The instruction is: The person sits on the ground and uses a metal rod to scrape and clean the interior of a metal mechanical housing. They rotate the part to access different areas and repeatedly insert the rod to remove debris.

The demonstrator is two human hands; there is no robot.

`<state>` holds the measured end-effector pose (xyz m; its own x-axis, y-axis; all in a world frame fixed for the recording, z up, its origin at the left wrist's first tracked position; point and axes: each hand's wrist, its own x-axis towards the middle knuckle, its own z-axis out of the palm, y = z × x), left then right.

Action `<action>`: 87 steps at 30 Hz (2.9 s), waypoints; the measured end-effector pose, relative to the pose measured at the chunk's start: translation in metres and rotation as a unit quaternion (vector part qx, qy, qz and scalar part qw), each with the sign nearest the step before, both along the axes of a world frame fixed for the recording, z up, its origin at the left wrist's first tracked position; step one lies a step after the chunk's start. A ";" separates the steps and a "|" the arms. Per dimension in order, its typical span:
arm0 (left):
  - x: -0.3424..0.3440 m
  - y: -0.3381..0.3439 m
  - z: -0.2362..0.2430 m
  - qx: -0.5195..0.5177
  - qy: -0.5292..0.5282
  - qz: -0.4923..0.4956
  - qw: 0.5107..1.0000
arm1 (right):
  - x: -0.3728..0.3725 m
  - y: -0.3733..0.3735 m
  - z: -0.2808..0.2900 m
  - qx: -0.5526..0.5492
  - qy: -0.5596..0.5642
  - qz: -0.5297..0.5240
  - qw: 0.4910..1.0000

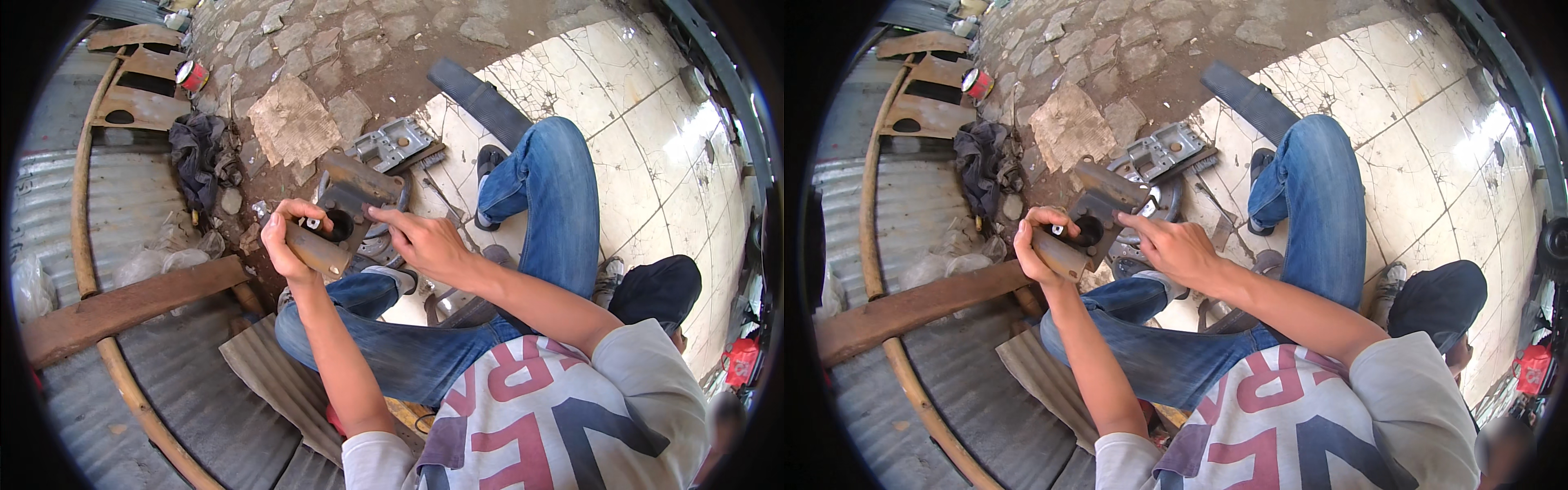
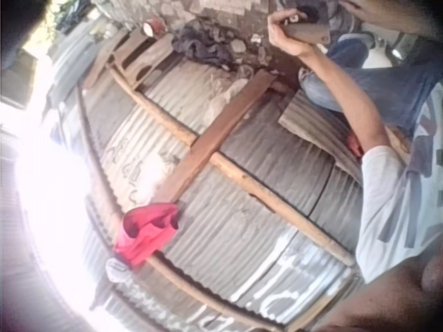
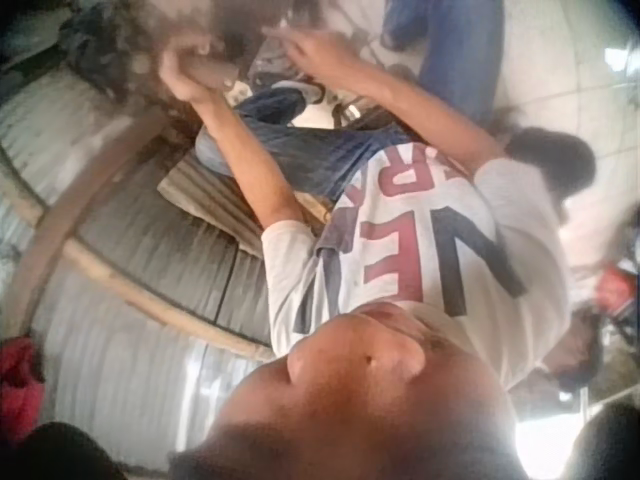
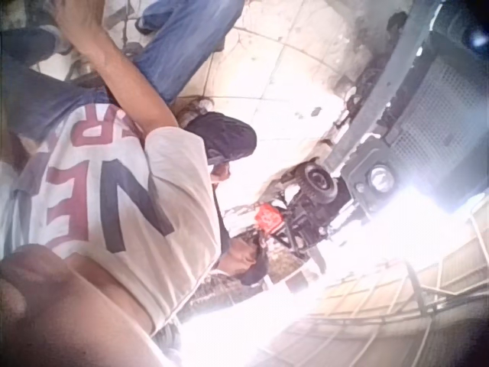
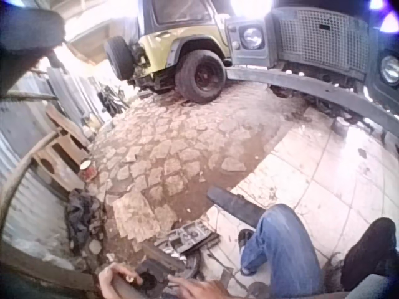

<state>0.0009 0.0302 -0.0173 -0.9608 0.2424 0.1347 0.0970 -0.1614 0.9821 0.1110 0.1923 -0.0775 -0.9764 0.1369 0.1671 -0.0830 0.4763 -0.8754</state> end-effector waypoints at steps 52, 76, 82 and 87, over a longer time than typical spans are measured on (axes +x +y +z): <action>-0.017 0.007 0.002 0.017 -0.045 0.014 0.999 | -0.008 0.013 0.025 0.019 -0.113 0.065 0.991; -0.019 0.004 -0.001 -0.019 -0.031 -0.009 0.999 | 0.008 0.030 0.025 0.032 -0.205 0.122 0.970; -0.017 0.009 0.005 -0.008 0.003 -0.005 1.000 | 0.031 0.032 0.002 -0.167 -0.041 -0.053 0.984; -0.016 0.019 0.008 0.007 0.018 0.005 1.000 | -0.028 0.036 0.025 -0.072 0.071 -0.133 0.986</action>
